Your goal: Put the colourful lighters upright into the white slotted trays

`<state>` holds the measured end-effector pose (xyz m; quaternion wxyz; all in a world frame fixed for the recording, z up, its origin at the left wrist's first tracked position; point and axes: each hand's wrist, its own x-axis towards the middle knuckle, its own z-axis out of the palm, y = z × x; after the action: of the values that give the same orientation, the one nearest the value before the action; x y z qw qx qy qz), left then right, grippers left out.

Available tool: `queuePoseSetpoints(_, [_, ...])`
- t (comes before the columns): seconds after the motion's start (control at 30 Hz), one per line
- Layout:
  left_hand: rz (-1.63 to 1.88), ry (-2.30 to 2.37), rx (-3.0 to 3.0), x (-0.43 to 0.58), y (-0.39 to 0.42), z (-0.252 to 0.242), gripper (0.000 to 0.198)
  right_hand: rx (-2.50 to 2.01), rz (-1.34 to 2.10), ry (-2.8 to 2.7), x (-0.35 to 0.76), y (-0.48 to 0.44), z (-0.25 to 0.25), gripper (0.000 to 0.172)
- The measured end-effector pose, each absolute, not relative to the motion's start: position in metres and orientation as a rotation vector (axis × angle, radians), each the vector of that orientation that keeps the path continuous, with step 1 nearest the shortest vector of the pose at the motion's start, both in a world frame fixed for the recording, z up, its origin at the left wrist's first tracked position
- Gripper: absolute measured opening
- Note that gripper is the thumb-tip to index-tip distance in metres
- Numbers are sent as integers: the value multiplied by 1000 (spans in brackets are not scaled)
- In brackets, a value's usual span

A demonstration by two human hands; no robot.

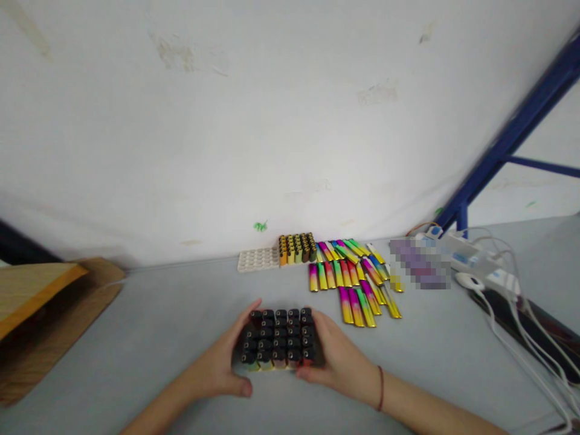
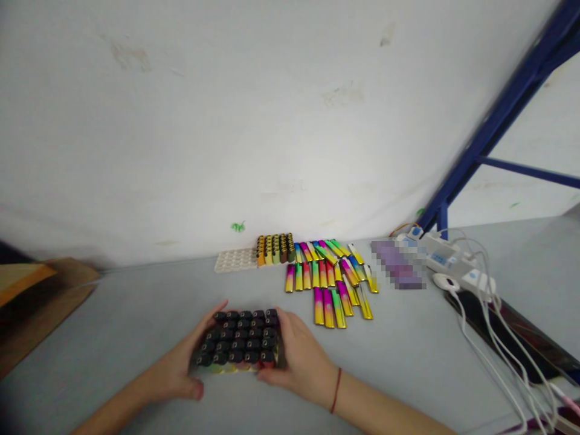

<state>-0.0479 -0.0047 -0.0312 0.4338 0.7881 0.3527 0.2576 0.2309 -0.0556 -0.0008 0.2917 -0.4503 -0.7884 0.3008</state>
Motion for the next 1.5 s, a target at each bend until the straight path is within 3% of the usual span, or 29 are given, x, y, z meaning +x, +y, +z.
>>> queuePoseSetpoints(0.1, [755,939,1864,-30,-17,-40,102,-1128,877,-2027,226,-47,-8,76])
queuePoseSetpoints(0.3, [795,826,1704,20,-12,-14,90,-1183,898,-1744,251,-60,-17,81])
queuePoseSetpoints(0.6, [815,706,1453,135,14,38,75,-1412,767,-1299,308,-65,3,64])
queuePoseSetpoints(0.87, [769,810,1144,175,38,28,66,-1336,1149,-1051,336,-27,26,58])
queuePoseSetpoints(1.2, [695,755,823,172,52,47,32,-1287,1551,-701,345,-8,45,39])
queuePoseSetpoints(1.3, [647,819,1048,161,65,49,24,-1320,1555,-670,349,-5,43,38])
queuePoseSetpoints(1.5, [813,1014,2285,112,83,24,32,-1428,1528,-657,352,-1,41,42])
